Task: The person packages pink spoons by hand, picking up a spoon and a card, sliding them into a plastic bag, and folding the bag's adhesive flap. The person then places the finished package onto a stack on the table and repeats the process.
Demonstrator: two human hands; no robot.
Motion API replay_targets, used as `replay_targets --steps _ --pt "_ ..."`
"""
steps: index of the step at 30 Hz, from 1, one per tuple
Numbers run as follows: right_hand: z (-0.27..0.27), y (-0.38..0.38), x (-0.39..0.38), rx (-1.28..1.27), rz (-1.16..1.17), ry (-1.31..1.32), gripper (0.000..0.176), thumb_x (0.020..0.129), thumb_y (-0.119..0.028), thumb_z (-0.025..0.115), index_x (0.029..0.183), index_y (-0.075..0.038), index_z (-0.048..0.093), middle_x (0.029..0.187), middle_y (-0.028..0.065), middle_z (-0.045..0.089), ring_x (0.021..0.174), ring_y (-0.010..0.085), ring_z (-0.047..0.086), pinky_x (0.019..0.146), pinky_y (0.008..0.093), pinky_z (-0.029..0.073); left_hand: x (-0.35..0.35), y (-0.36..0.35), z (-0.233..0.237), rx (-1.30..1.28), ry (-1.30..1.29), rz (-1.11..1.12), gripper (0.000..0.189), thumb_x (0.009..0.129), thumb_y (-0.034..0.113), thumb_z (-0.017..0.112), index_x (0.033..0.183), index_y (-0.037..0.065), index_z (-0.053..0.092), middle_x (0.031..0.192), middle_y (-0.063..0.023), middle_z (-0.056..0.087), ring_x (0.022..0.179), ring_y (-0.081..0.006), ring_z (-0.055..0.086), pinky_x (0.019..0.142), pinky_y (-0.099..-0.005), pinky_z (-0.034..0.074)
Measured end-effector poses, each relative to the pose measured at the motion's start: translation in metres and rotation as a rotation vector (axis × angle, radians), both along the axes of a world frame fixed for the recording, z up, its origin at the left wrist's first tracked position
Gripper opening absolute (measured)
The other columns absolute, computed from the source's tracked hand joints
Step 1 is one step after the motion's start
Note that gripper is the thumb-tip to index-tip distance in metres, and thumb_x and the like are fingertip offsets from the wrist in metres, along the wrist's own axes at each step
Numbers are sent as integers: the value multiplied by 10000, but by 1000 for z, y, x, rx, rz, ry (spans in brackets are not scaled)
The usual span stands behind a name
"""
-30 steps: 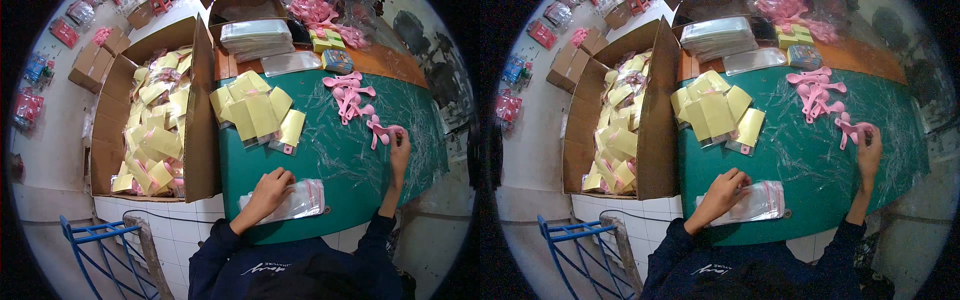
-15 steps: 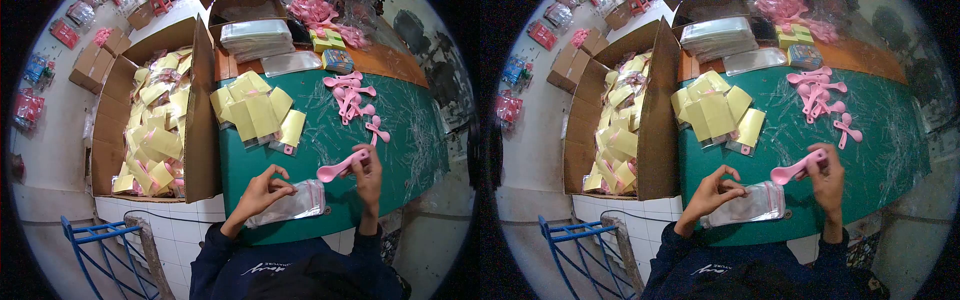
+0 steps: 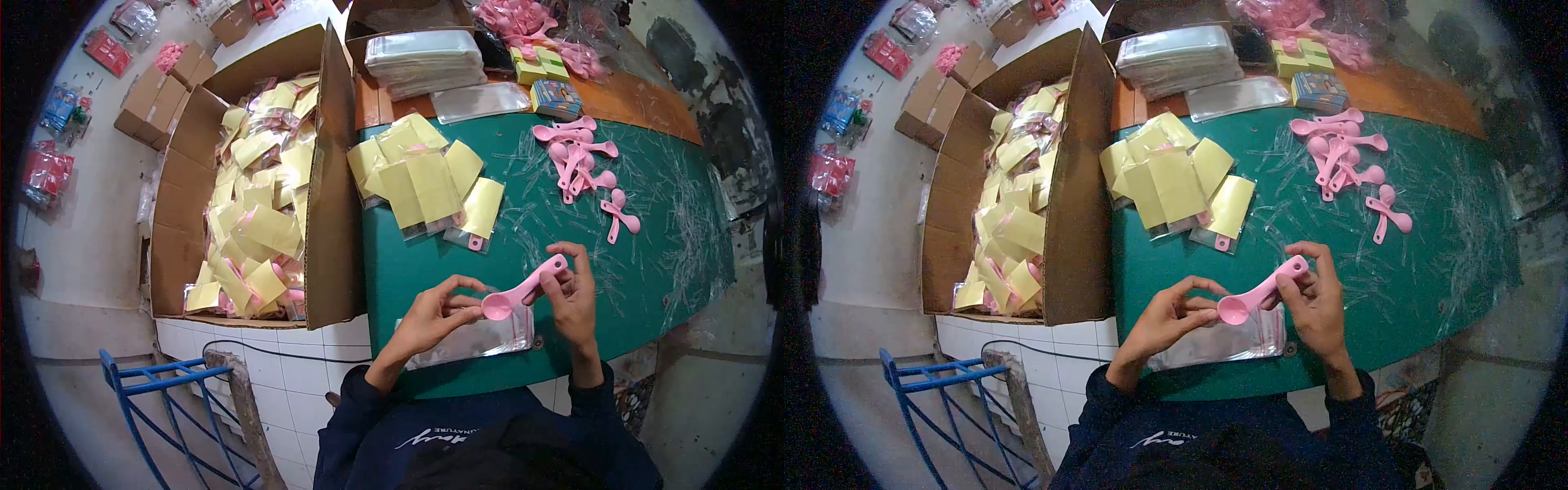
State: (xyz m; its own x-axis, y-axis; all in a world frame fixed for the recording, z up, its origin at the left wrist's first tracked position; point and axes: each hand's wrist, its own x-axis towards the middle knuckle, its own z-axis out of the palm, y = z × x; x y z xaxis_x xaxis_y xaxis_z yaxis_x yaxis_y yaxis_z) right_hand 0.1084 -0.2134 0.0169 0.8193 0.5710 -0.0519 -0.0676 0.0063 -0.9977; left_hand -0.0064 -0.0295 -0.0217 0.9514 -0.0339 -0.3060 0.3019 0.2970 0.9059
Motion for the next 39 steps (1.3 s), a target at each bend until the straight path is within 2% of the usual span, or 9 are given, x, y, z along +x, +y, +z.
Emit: replay_targets --steps 10,16,22,25,28,30,32,36,39 --pt "4 7 -4 -171 174 -178 275 838 -14 591 1091 -7 485 799 92 613 703 129 625 628 255 513 2 -12 -2 -70 -100 71 361 890 49 551 1233 2 448 1048 -93 625 979 -150 587 837 -263 466" --pt "14 12 6 -206 118 -440 163 797 -25 633 951 13 597 853 87 627 779 140 633 703 262 527 3 0 7 441 -55 -146 300 955 183 452 1197 22 528 959 -103 647 917 -133 602 802 -271 466" --pt "16 16 8 -90 38 -245 238 764 -82 692 982 -12 626 833 96 630 777 174 637 685 273 527 11 -3 7 334 -250 -18 290 968 207 416 1128 28 578 849 -84 641 742 -124 584 684 -270 465" --pt "18 15 27 -174 359 -618 318 800 -252 673 1026 -32 630 970 118 617 837 236 628 764 347 509 16 -4 12 104 -163 70 314 980 215 391 1152 17 563 840 -59 623 760 -89 544 697 -256 456" --pt "28 39 68 96 730 -962 428 841 -409 582 1041 -33 625 1164 134 547 942 291 592 863 404 454 17 -1 20 -29 -245 105 359 991 225 357 1199 -14 525 938 -93 648 863 -128 586 774 -256 463" --pt "20 48 127 225 598 -245 386 843 -387 568 1007 -46 646 1245 124 507 1017 283 556 902 380 423 16 3 26 -41 -330 106 374 991 226 351 1222 -24 505 1002 -122 654 937 -159 604 828 -267 462" --pt "-20 59 268 -173 209 -878 320 883 -292 523 995 -15 637 989 134 634 907 216 601 815 342 454 12 9 26 86 -483 60 394 987 239 347 1226 -33 502 1078 -159 634 1034 -209 590 904 -303 437" --pt "-59 52 415 -1013 -255 -721 399 828 -332 601 1014 21 612 810 188 638 729 265 626 695 375 480 -3 13 29 49 -526 59 400 975 251 369 1214 -37 512 1094 -161 629 1056 -229 583 926 -320 423" --pt "-73 54 404 -1035 -258 -819 357 814 -354 569 906 -22 659 833 216 634 823 369 607 723 434 461 -13 14 29 11 -497 135 388 981 243 360 1234 -14 503 1086 -147 635 1007 -218 608 876 -305 457"
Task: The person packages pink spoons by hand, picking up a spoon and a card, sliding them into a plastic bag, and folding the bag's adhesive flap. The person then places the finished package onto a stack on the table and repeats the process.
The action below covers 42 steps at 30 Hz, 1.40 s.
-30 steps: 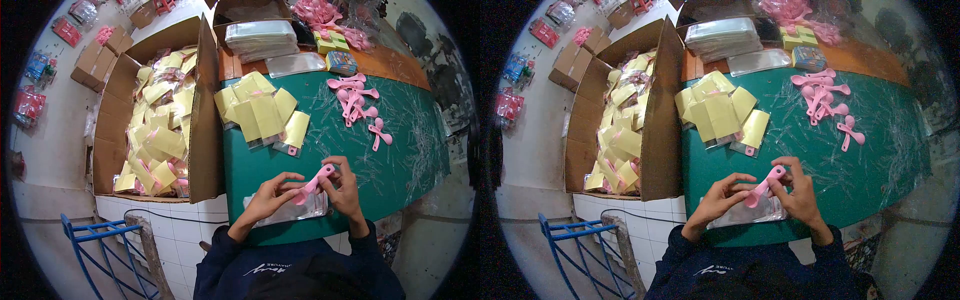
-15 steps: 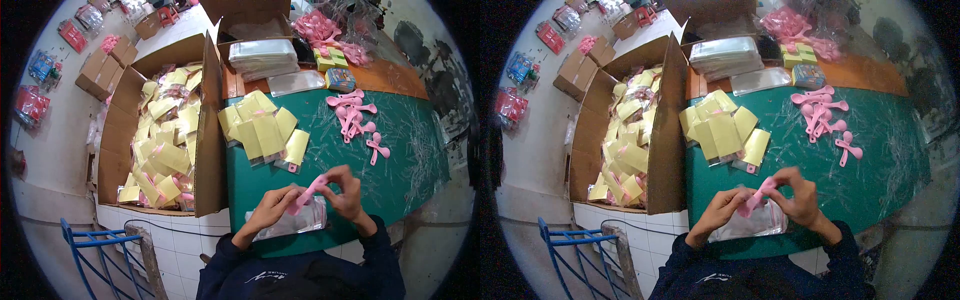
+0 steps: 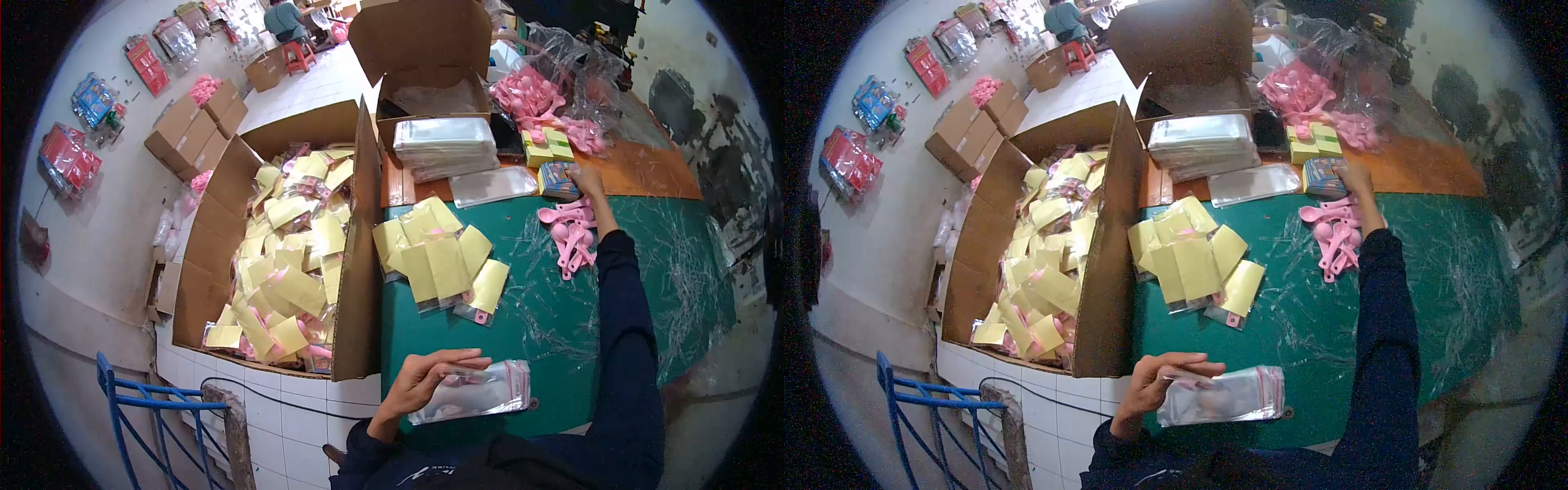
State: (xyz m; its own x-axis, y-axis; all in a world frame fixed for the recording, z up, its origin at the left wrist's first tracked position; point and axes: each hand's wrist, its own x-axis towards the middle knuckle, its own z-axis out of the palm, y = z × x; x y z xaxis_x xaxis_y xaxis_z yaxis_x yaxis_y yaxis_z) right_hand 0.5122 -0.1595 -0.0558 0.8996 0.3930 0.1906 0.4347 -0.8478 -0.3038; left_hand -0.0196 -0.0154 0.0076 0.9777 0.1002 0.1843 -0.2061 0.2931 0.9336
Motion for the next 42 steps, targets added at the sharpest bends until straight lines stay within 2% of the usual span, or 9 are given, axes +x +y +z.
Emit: replay_targets --steps 4,7,11,15,21,29,32,35,42 --pt "18 11 -45 58 -101 -510 327 746 -200 632 1021 -27 600 937 200 607 849 381 585 716 449 462 -1 8 1 125 173 11 415 997 266 308 1268 -9 459 1094 -160 623 985 -213 614 833 -282 485" --pt "15 2 -30 233 97 -240 346 753 -159 630 1067 -30 562 949 180 600 835 352 597 717 416 480 6 9 5 -96 307 -9 421 997 274 303 1273 -9 447 1122 -184 598 1002 -235 604 844 -311 494" --pt "95 7 -206 772 621 417 228 825 -103 600 1027 -11 546 863 44 607 737 167 600 640 313 494 13 15 -3 -218 393 -25 418 994 285 320 1251 -15 454 1124 -200 585 1012 -247 598 861 -332 496" --pt "142 -17 -325 665 655 867 182 837 -25 573 1016 4 557 844 36 611 696 70 579 554 217 465 22 12 -6 -172 340 -16 372 993 256 337 1174 -31 491 1079 -181 606 995 -225 607 857 -317 495" --pt "156 -23 -355 368 793 441 153 811 -12 581 963 -11 594 827 124 620 696 191 623 603 300 481 21 4 -12 -16 325 6 323 980 209 396 1148 -37 521 990 -130 638 925 -162 618 811 -289 503" --pt "141 -24 -366 234 957 392 183 766 -74 639 918 -23 551 819 140 592 760 336 599 648 382 474 22 -11 7 473 234 52 415 936 201 484 1339 123 422 774 -155 635 678 -125 590 670 -301 475" --pt "137 -30 -370 224 941 359 194 751 -68 654 917 -35 559 801 117 574 743 312 596 628 367 471 21 -6 3 448 303 -12 449 936 151 475 1372 112 376 913 -126 657 807 -85 580 744 -286 482" --pt "129 -27 -378 123 996 369 208 730 -52 670 922 -51 589 775 84 563 723 268 596 607 334 471 21 -10 17 563 314 -27 529 923 252 511 1400 146 309 697 -174 618 573 -258 592 609 -348 464" --pt "91 -27 -377 228 1017 558 159 744 -121 665 871 -51 599 685 92 524 698 265 597 603 359 463 18 -24 1 778 329 122 748 844 337 620 1423 113 204 830 -197 657 697 -334 648 646 -352 504"
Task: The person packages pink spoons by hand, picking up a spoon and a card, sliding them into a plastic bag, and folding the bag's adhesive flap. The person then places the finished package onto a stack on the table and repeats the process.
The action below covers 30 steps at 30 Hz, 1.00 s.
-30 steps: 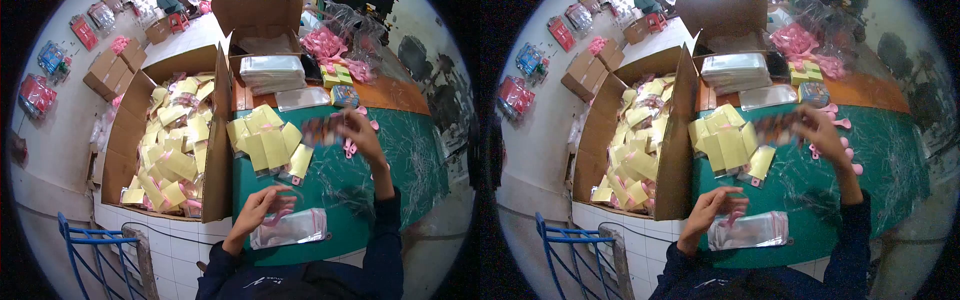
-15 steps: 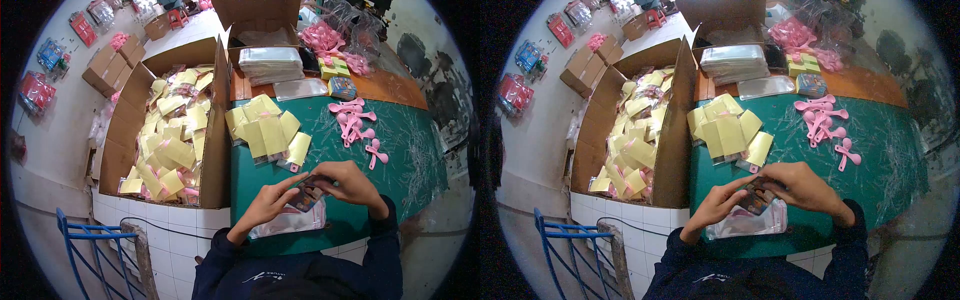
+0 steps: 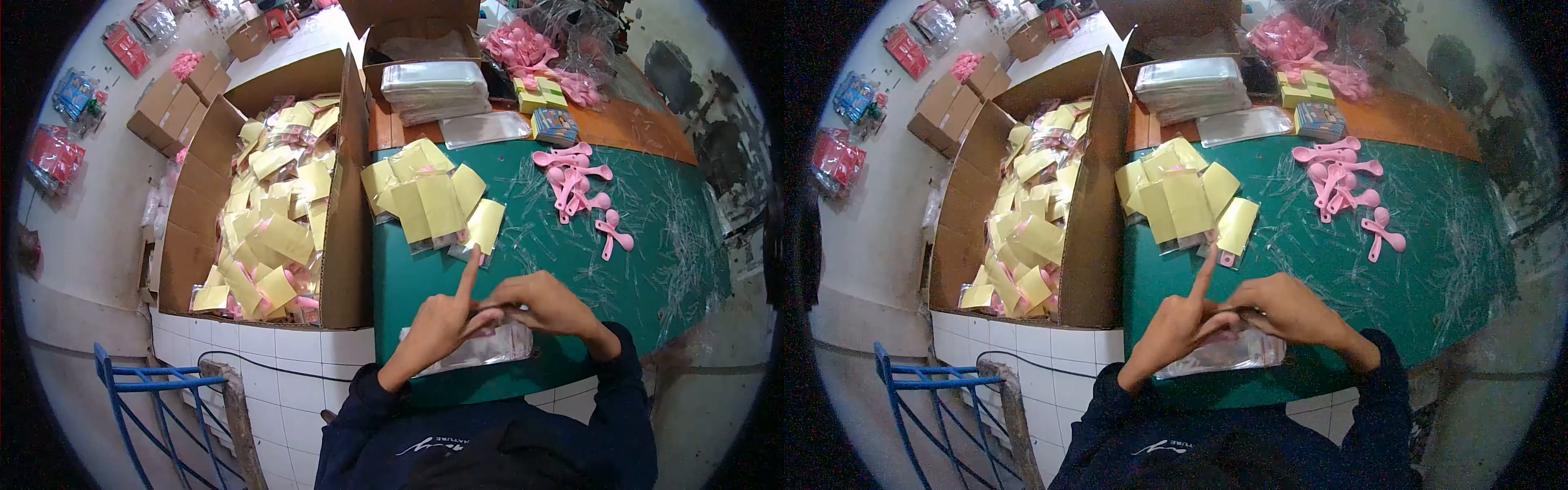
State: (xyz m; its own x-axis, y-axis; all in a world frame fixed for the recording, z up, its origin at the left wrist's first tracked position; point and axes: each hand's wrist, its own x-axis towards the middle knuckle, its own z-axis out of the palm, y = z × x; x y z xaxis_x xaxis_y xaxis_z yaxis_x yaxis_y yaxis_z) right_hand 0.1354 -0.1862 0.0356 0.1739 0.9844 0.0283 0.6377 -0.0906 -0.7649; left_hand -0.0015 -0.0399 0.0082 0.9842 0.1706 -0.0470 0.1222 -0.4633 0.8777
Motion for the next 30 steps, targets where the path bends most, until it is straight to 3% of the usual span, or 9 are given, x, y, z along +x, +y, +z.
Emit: replay_targets --steps 5,11,17,19,21,25,26,29,30 --pt "-23 -15 15 -39 -226 424 134 700 -86 713 756 -20 611 617 7 530 627 105 542 566 268 424 -27 39 -25 -417 18 -161 816 765 304 723 1412 144 253 881 -152 675 840 -244 668 752 -331 521" --pt "-18 -20 8 -93 -462 834 151 730 -86 725 763 -4 603 718 11 595 673 63 538 585 215 416 -39 35 -29 -606 -7 57 648 831 52 634 1378 104 290 1012 -135 633 898 -167 619 781 -304 534" --pt "-18 -35 4 -126 -475 546 161 752 -93 719 740 4 591 682 12 598 683 67 549 587 225 428 -38 29 -14 -645 45 29 687 827 21 630 1394 82 246 1003 -130 635 923 -164 608 783 -300 535" --pt "-16 -34 -2 -44 -473 674 176 742 -96 733 730 -8 581 698 9 595 695 59 544 580 221 429 -38 25 -7 -632 87 5 694 826 23 632 1397 81 242 1004 -133 637 925 -159 606 793 -303 531" --pt "-18 -34 -6 35 -468 746 180 743 -95 733 729 -9 576 715 10 597 712 58 548 593 228 445 -38 23 -12 -535 55 26 696 826 30 636 1396 81 240 1013 -136 635 929 -169 612 802 -307 524" --pt "-23 -23 -17 172 -522 309 174 754 -100 716 836 5 605 795 58 630 735 115 607 660 262 491 -40 8 -27 -97 -146 290 702 836 84 636 1399 82 218 983 -142 649 889 -207 642 789 -315 523" --pt "-18 -19 -22 182 -476 227 191 752 -101 713 871 7 609 824 73 636 748 134 621 677 271 499 -45 6 -26 -115 -46 248 685 900 106 546 1425 89 107 1009 -166 633 923 -218 634 794 -305 513" --pt "-13 -11 -34 125 -240 118 290 763 -137 689 1009 -12 600 934 124 625 823 242 634 711 314 499 -59 -15 -29 -834 72 211 657 954 120 434 1433 101 -15 1057 -202 610 938 -224 629 784 -305 513" --pt "-16 -10 -38 128 -159 86 288 769 -147 682 1010 -14 597 946 128 619 834 256 628 711 324 495 -64 -16 -34 -678 83 183 613 976 117 353 1442 160 -42 1105 -216 561 967 -256 614 812 -339 506"
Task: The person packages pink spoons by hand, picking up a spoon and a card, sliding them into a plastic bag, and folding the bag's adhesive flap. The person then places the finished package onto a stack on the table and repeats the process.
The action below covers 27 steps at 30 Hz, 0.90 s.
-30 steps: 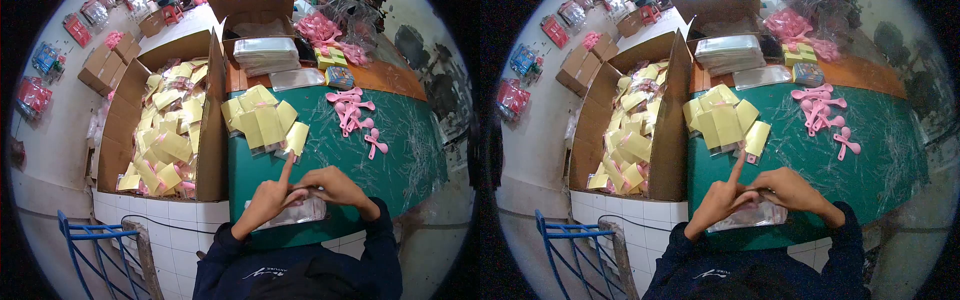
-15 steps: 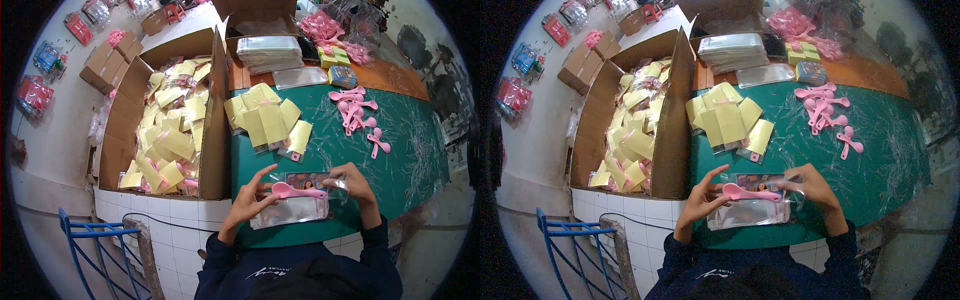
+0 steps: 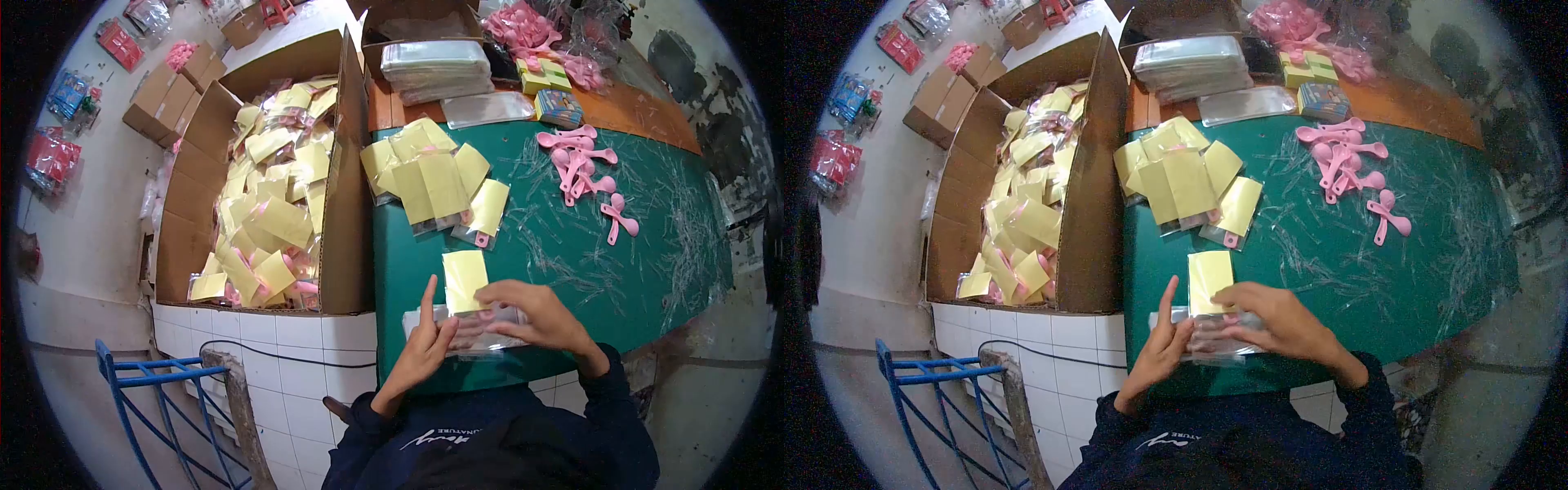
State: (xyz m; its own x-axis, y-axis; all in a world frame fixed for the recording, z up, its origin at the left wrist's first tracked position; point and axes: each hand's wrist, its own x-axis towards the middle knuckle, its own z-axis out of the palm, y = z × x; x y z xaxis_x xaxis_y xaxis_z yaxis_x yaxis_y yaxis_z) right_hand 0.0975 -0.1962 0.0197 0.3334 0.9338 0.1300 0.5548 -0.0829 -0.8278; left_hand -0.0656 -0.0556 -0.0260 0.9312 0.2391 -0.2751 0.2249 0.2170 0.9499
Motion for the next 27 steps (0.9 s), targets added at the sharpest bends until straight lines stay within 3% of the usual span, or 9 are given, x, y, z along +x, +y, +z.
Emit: replay_targets --steps 5,6,15,21,24,27 --pt "-8 -2 -16 -102 86 -175 204 774 -154 652 931 -44 583 895 122 561 858 293 553 730 384 444 -15 -8 -7 -173 40 -4 612 977 127 350 1443 165 -45 1102 -219 560 957 -242 612 816 -350 518" --pt "-14 -4 -20 -114 95 -202 234 732 -159 692 919 -61 590 925 96 543 894 283 531 750 372 434 -18 -9 -5 -184 59 -6 613 977 129 350 1443 166 -45 1097 -219 562 954 -241 612 815 -354 521" --pt "-22 2 -48 -130 232 -233 268 717 -171 681 881 -46 510 898 124 485 866 300 495 714 393 396 -37 -13 -1 -224 125 -29 562 993 184 301 1452 166 -23 1117 -184 557 979 -220 595 812 -336 517" --pt "-22 5 -50 -93 235 -265 275 686 -172 690 853 -40 516 858 109 478 832 281 493 697 383 393 -35 -17 -12 -69 34 74 570 987 200 355 1459 124 45 1203 -130 477 1003 -165 526 892 -298 432" --pt "-21 6 -52 -60 217 -372 242 680 -159 676 817 -32 521 843 107 487 828 272 501 699 373 401 -31 -18 -2 -515 138 147 584 959 176 394 1453 87 96 1389 -113 306 1061 -163 492 899 -279 432" --pt "-23 5 -53 1 230 -478 213 683 -147 661 788 -25 521 850 111 501 841 270 510 718 369 412 -26 -20 -5 -445 88 163 603 928 95 426 1452 95 130 1376 -107 321 981 -119 513 832 -254 446"
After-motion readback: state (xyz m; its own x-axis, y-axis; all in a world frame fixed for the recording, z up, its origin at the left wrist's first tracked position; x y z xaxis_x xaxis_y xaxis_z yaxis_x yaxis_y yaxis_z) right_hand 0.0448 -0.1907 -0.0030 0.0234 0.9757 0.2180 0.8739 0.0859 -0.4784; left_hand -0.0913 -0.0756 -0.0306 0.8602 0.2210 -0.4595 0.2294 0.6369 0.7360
